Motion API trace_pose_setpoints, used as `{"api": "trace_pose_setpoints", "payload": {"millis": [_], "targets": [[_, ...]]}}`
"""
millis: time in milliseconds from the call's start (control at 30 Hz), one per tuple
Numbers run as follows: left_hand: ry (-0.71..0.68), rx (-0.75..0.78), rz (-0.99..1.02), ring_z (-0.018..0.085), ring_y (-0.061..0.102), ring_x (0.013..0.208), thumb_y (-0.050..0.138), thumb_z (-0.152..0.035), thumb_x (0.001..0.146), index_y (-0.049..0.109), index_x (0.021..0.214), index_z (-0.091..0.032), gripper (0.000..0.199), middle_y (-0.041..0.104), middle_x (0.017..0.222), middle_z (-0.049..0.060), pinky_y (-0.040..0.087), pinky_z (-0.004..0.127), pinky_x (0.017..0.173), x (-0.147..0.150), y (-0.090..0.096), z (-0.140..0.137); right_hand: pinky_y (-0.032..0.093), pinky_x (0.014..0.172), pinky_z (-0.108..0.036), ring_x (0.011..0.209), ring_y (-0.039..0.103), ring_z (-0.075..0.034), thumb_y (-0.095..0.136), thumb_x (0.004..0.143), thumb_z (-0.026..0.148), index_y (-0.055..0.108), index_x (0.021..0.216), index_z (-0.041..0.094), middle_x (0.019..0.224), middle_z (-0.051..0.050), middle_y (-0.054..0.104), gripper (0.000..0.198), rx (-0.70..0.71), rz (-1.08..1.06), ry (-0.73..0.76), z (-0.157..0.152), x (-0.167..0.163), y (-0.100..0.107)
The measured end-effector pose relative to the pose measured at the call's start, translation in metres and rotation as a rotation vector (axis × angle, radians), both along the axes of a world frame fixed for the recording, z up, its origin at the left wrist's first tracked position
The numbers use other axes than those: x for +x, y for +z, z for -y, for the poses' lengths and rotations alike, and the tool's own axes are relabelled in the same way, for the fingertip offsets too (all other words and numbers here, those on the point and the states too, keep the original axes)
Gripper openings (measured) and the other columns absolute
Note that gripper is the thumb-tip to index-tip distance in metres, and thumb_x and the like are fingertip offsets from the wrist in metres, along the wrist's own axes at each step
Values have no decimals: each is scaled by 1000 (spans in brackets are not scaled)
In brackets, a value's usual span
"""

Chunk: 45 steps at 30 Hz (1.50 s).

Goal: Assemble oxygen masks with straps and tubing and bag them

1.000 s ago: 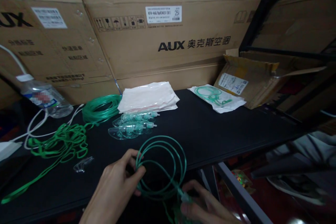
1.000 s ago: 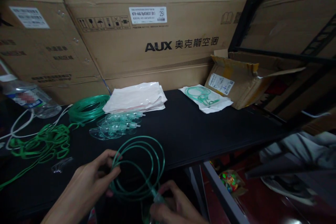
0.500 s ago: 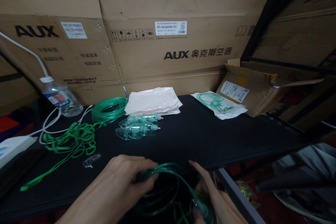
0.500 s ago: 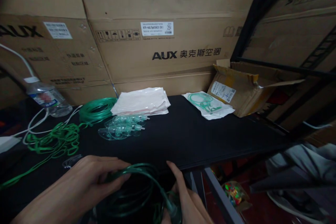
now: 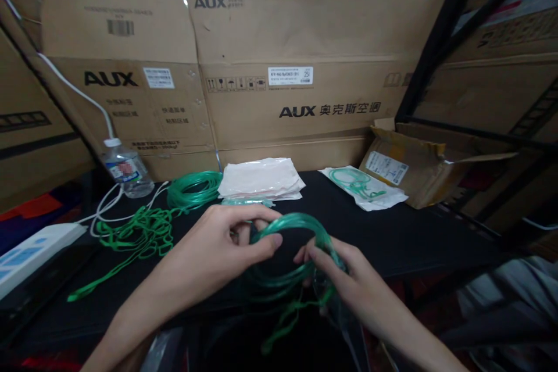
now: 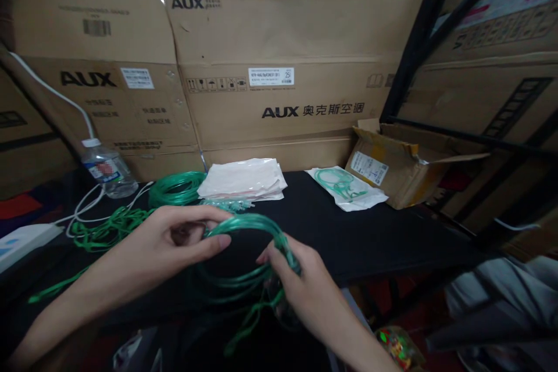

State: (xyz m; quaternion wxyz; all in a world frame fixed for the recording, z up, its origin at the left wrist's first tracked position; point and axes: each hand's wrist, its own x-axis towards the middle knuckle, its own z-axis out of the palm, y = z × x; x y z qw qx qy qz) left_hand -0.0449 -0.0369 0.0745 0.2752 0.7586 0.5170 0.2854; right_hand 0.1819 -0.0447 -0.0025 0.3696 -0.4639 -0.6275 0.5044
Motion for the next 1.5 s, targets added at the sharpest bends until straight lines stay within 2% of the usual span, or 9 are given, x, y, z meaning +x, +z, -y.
{"api": "trace_pose_setpoints", "payload": {"millis": [133, 300, 433, 533, 800, 967, 1133, 1233, 1500], "targets": [[72, 95, -24, 12, 40, 54, 68, -54, 86, 78, 103, -24, 36, 51, 62, -6, 29, 21, 49, -7, -8, -5, 58, 42, -27, 63, 66, -18, 59, 92, 57, 57, 88, 21, 76, 0, 60, 36, 60, -132, -120, -18, -3, 30], [123, 185, 62, 17, 59, 73, 65, -51, 89, 77, 103, -23, 33, 65, 102, 5, 49, 26, 61, -13, -48, -11, 58, 41, -24, 59, 66, -16, 60, 93, 56, 56, 89, 21, 76, 1, 61, 35, 93, -194, -146, -27, -9, 44], [53, -214, 182, 12, 52, 51, 61, -59, 91, 69, 118, -19, 48, 56, 73, -4, 46, 24, 51, -14, -75, -10, 57, 41, -23, 56, 64, -15, 58, 94, 61, 58, 89, 20, 72, 1, 61, 41, 71, -213, -100, -27, -10, 40], [-17, -484, 335, 12, 53, 52, 66, -61, 86, 71, 104, -15, 50, 59, 67, -4, 47, 23, 51, -12, -88, -10, 59, 43, -25, 58, 65, -15, 61, 92, 62, 58, 88, 20, 73, 1, 61, 42, 69, -208, -78, -27, -9, 34], [-38, -520, 766, 23, 71, 104, 76, -31, 81, 77, 117, -18, 39, 80, 110, 8, 50, 35, 100, -2, -97, -6, 57, 45, -24, 51, 62, -13, 56, 95, 62, 60, 90, 19, 66, 2, 63, 44, -14, -122, 14, -23, -3, 17], [-118, -636, 1086, 31, 72, 111, 57, -55, 90, 79, 113, -12, 53, 79, 114, 16, 53, 43, 100, 1, -103, -10, 58, 46, -28, 66, 66, -18, 60, 92, 63, 59, 87, 19, 81, -1, 61, 45, -36, -156, 28, -19, -2, 7], [-64, -676, 1026, 30, 74, 103, 64, -67, 88, 78, 97, -14, 55, 81, 105, 15, 54, 42, 97, 6, -102, -8, 52, 60, -29, 66, 59, -18, 55, 97, 54, 62, 83, 19, 72, 0, 59, 38, 153, -12, -30, -24, 1, -2], [-86, -597, 883, 24, 73, 99, 83, -52, 79, 75, 94, -17, 39, 80, 104, 9, 53, 32, 92, 15, -101, -7, 46, 70, -29, 73, 52, -17, 59, 97, 44, 63, 78, 20, 75, 1, 58, 31, 271, 14, -90, -29, 3, -6], [-159, -441, 628, 12, 56, 64, 85, -37, 74, 67, 81, -15, 29, 65, 72, -1, 43, 22, 61, 43, -93, -15, 44, 62, -26, 66, 52, -14, 74, 85, 52, 63, 87, 19, 74, 3, 59, 35, 78, -217, -44, -31, -9, -12]]}}
